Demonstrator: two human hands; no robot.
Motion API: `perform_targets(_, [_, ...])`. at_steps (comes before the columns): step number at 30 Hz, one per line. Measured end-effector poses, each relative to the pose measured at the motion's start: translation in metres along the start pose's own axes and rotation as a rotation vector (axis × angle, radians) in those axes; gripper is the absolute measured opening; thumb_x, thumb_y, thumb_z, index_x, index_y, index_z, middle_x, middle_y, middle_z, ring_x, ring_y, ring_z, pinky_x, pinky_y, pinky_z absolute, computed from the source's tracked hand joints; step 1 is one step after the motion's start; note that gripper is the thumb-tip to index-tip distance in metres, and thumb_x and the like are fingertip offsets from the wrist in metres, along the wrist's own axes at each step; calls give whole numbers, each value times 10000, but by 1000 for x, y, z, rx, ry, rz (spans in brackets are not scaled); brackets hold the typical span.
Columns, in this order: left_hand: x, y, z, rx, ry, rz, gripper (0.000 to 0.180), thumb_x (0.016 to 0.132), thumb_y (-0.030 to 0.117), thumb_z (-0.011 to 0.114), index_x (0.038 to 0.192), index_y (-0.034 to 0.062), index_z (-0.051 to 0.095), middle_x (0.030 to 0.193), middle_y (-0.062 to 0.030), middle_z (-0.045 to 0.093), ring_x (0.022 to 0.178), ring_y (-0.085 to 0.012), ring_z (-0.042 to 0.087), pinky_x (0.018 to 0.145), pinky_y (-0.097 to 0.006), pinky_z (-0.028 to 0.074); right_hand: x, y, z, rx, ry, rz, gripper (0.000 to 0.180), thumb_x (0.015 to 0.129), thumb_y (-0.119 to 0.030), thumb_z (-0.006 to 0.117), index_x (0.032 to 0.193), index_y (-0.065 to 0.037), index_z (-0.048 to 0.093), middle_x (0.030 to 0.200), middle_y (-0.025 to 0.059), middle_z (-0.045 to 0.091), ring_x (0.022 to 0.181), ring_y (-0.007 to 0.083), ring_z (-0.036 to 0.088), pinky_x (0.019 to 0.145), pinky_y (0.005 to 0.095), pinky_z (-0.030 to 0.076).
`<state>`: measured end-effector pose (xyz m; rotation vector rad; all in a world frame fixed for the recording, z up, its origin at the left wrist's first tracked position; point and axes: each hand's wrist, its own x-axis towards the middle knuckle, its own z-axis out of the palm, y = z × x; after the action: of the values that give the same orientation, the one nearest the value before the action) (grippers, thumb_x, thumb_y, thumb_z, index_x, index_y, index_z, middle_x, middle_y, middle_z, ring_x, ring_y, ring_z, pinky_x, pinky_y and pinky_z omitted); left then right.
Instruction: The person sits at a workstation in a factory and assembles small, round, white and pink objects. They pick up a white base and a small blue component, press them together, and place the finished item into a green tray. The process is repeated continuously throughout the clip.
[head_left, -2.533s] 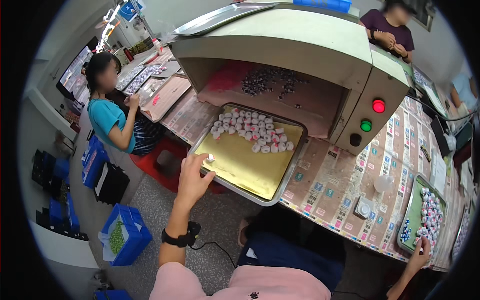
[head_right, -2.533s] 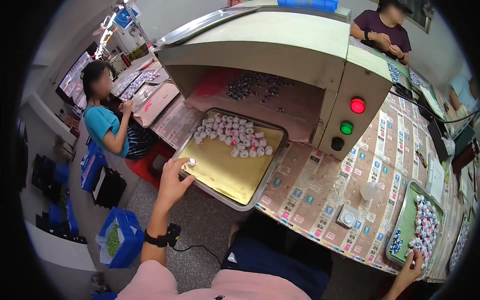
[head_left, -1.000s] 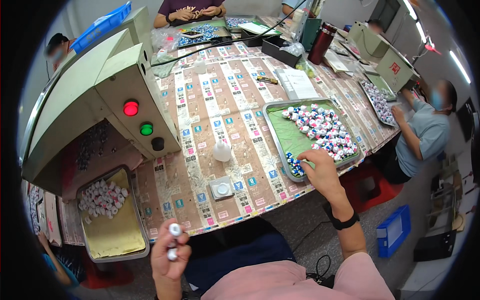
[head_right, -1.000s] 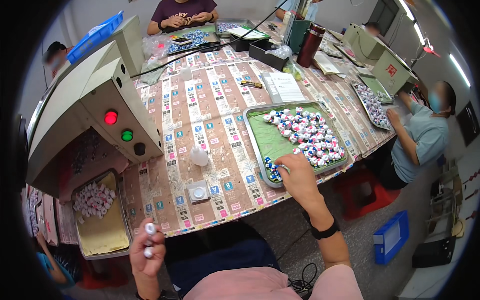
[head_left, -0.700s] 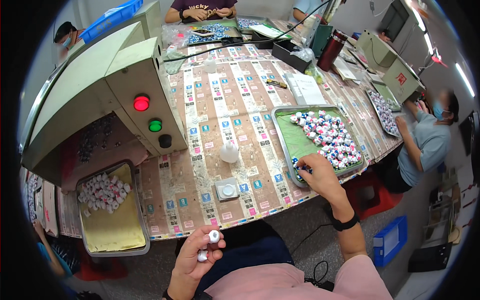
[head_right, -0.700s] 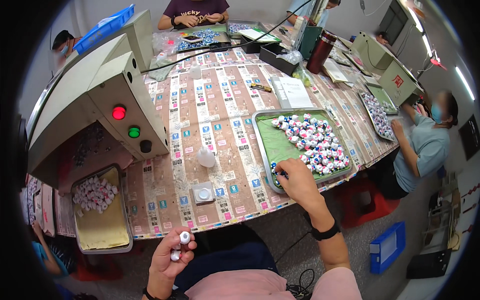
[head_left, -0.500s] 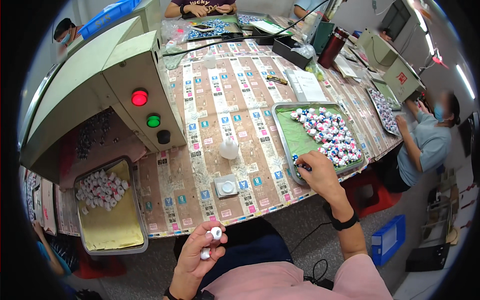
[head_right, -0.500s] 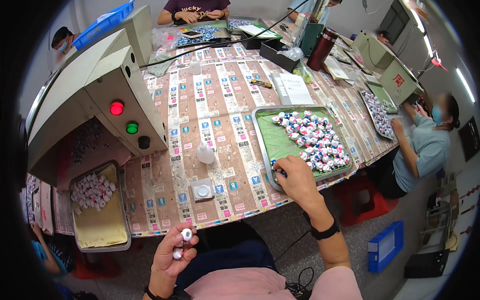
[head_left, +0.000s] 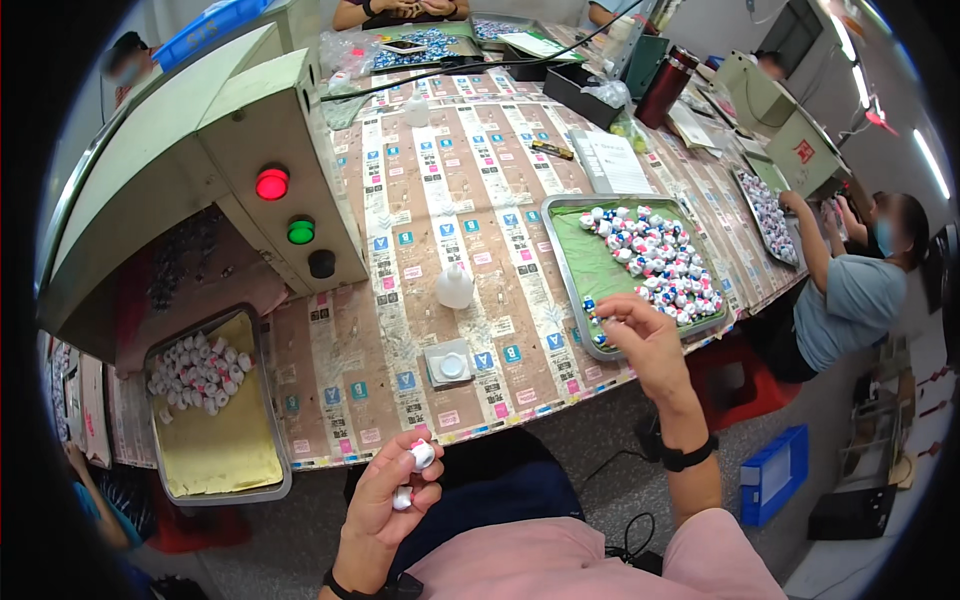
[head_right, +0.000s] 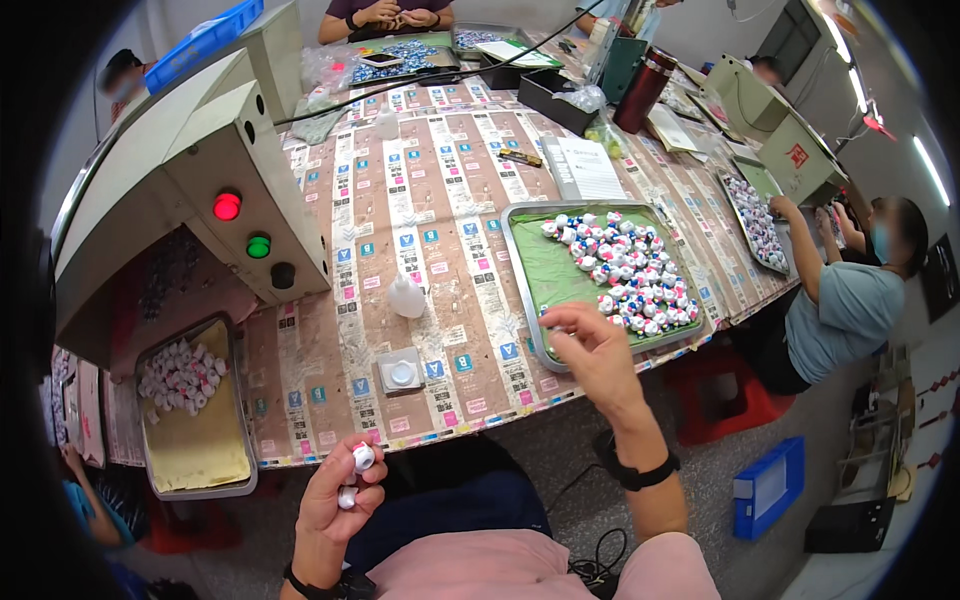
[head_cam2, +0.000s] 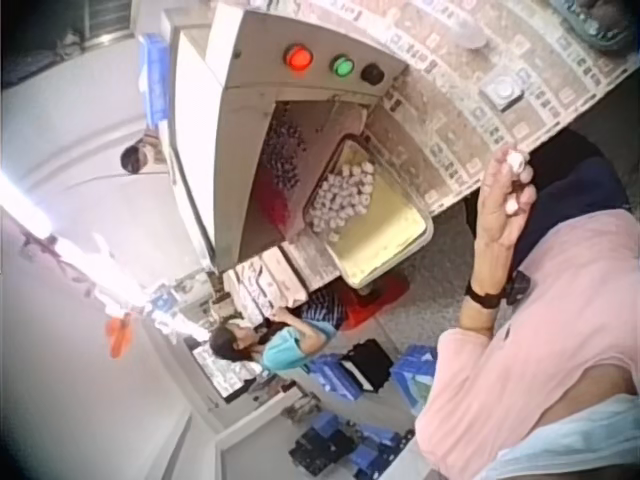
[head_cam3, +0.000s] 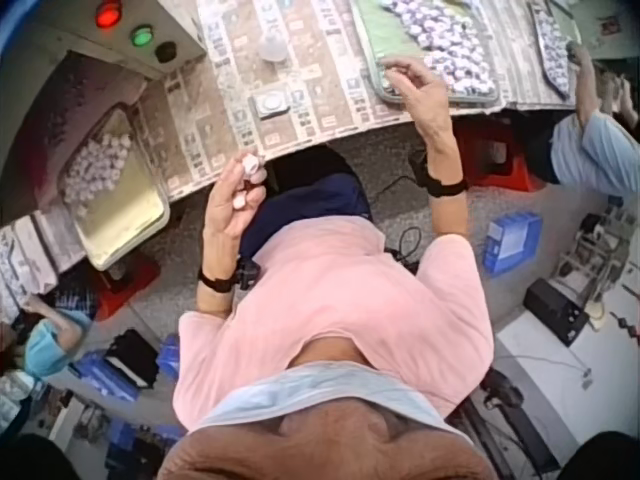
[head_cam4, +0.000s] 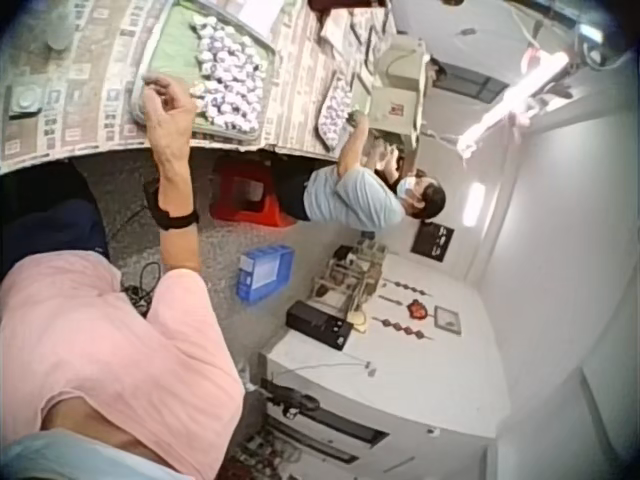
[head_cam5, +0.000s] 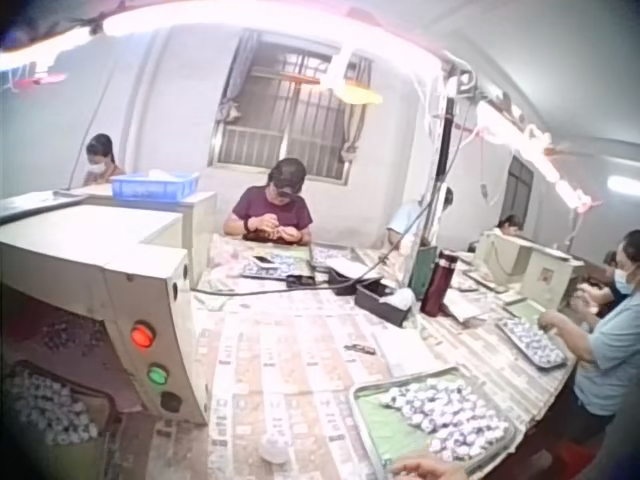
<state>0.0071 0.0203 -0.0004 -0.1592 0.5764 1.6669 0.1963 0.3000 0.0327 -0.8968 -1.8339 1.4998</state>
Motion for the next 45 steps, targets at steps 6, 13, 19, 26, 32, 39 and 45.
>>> perform_targets(6, [-1,-5,-8,-6,22,29,280,884,85,592,1154,67,522,1055,-124,572,828,-160,516,576,-215,446,-39,-11,60,268,-276,227,188,840,-24,641,1028,-21,650,952,4,600,867,55,560,746,205,470])
perform_targets(13, [-6,0,-8,-23,107,51,247,886,70,595,1128,65,542,1054,-110,593,924,-201,607,675,-252,559,-52,-7,91,121,-322,228,219,835,-30,659,1052,-9,662,1016,37,606,844,72,573,703,192,462])
perform_targets(19, [-2,3,-14,-57,44,18,277,893,88,595,1161,56,531,1044,-86,593,895,-159,605,594,-220,527,-52,-7,90,229,-268,208,208,815,8,672,1021,30,653,1032,63,584,854,109,601,746,215,496])
perform_targets(26, [-1,2,-7,-27,77,12,253,901,105,590,1143,61,527,1032,-74,590,847,-131,591,510,-184,450,-39,-15,93,152,-301,140,253,810,2,682,1061,14,652,1024,45,552,865,97,582,733,198,479])
perform_targets(32, [-1,6,-4,-14,76,33,251,899,114,597,1134,63,526,1016,-72,585,843,-128,585,502,-178,425,-18,-20,101,41,-352,140,236,816,-15,678,1051,1,664,989,23,553,786,60,525,670,181,442])
perform_targets(39, [-2,6,-11,-48,19,-14,259,893,110,601,1138,61,536,986,-68,577,822,-127,560,516,-186,426,-8,-26,116,-230,-331,-68,200,815,-19,666,1014,0,665,932,73,607,802,121,608,676,250,482])
perform_targets(45, [-11,-1,-13,-60,44,71,237,892,108,602,1116,57,542,975,-68,587,821,-127,563,525,-190,433,-5,-20,135,-528,-292,-370,183,766,11,669,948,-7,674,860,120,626,778,242,636,674,312,493])
